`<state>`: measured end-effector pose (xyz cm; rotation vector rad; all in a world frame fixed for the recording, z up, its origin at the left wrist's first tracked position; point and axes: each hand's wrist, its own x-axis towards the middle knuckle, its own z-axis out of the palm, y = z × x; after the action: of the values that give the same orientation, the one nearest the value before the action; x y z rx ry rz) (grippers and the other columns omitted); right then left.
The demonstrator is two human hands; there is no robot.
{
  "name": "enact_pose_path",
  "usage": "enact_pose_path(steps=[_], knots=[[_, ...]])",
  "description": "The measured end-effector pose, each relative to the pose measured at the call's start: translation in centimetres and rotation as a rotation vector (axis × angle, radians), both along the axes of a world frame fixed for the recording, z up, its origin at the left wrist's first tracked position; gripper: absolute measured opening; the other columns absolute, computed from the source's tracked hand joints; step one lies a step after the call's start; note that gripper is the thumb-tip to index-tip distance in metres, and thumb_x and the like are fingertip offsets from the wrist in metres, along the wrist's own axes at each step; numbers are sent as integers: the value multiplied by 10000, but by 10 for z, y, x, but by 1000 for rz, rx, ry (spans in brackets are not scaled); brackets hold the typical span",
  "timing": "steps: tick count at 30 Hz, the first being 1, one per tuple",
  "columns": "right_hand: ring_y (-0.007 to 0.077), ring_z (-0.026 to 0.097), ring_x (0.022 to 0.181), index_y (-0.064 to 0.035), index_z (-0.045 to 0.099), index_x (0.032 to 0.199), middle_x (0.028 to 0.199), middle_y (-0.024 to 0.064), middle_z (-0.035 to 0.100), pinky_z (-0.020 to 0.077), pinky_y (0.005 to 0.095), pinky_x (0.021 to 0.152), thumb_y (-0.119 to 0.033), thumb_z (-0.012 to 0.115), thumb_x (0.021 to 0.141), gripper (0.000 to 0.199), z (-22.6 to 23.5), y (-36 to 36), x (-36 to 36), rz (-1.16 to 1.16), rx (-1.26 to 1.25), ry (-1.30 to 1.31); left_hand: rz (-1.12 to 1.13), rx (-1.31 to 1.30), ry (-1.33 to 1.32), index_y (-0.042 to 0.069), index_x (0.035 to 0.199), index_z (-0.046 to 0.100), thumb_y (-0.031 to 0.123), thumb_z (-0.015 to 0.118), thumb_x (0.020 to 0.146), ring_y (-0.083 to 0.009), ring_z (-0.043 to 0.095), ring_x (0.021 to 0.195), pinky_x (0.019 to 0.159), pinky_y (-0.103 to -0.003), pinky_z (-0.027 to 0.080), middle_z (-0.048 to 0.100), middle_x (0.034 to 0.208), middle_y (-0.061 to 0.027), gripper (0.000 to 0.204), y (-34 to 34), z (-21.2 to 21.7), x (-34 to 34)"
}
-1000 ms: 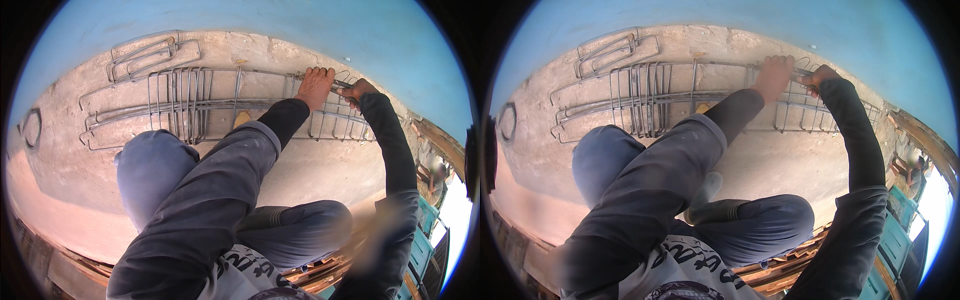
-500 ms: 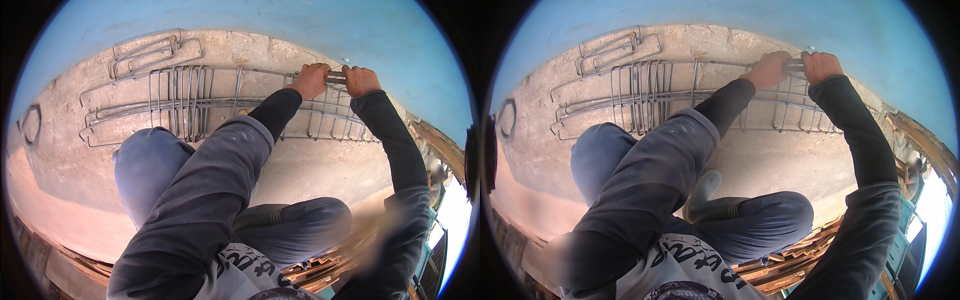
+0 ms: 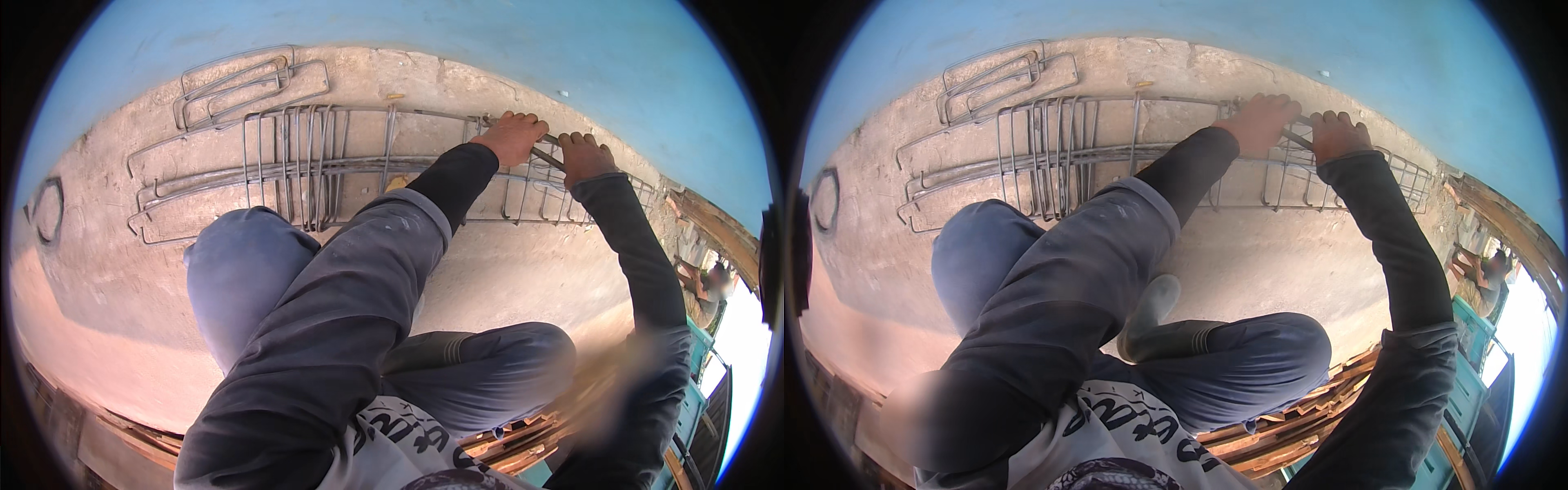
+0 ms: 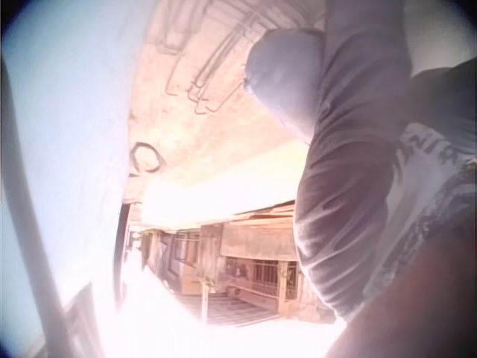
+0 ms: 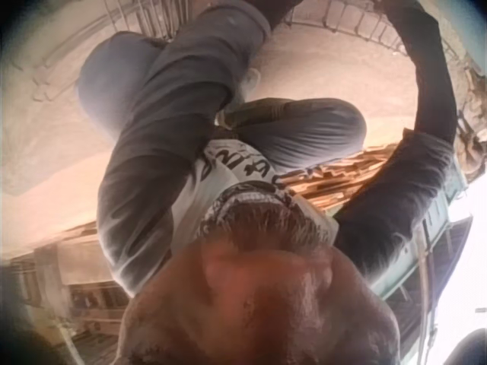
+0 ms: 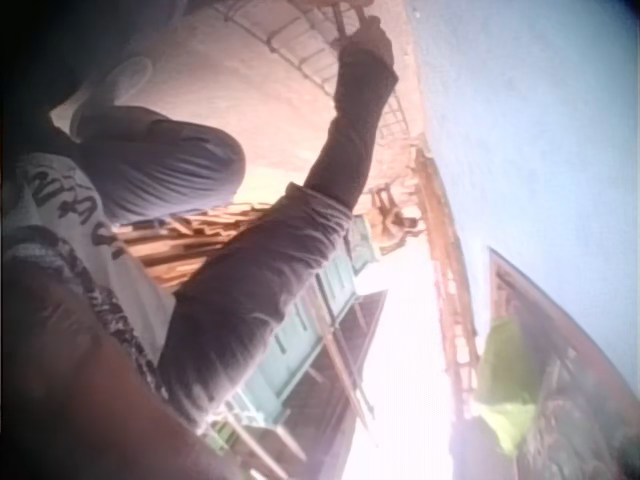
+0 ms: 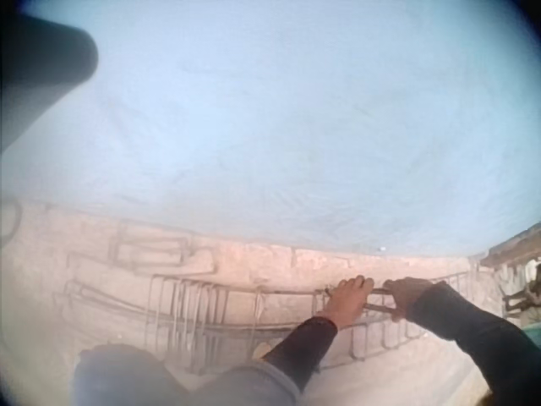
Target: The person assembles a metal grid by tying wire ties at intersections using pliers. They position the grid on the ground, secure each joint, and continue along the structure.
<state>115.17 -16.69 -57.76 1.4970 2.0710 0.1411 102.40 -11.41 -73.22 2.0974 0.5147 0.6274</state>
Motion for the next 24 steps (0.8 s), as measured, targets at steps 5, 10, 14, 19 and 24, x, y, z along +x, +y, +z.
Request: enact_pose_path(steps=[5, 10, 14, 19, 24], knots=[[294, 671, 688, -90, 679, 988, 759, 151, 669, 533, 406, 649, -223, 664, 876, 175, -29, -4, 36, -370, -40, 150, -14, -79, 90, 78, 1234, 577, -10, 559, 859, -288, 536, 1187, 1005, -486, 338, 614, 1196, -118, 386, 10, 19, -4], [189, 494, 432, -9, 684, 862, 540, 89, 575, 435, 368, 460, -374, 674, 931, 372, 1, 59, 17, -1586, -713, 538, 140, -50, -42, 105, 1288, 547, 44, 680, 793, -294, 596, 1067, 949, -424, 381, 632, 1133, -103, 516, -4, 6, -4], [191, 527, 445, 7, 676, 898, 578, 90, 602, 451, 364, 460, -418, 714, 896, 426, 8, 54, 17, -1610, -766, 640, 32, -144, 33, 73, 1238, 558, 28, 640, 815, -299, 565, 1162, 1018, -429, 382, 628, 1175, -123, 433, -2, 16, -11], [272, 654, 633, 4, 682, 1023, 746, 152, 671, 531, 435, 699, -457, 742, 838, 501, 17, 25, 5, -554, -214, 391, 18, -163, -47, 64, 1180, 582, 41, 659, 787, -358, 596, 1072, 937, -456, 439, 651, 1096, -148, 400, 5, 5, -6], [334, 679, 737, -38, 674, 978, 854, 113, 706, 541, 431, 763, -480, 701, 858, 458, -11, 0, 0, -64, 99, -128, -120, -324, 83, 74, 1161, 621, 109, 686, 772, -353, 625, 1043, 857, -445, 485, 673, 1111, -131, 396, 21, 1, -2]])
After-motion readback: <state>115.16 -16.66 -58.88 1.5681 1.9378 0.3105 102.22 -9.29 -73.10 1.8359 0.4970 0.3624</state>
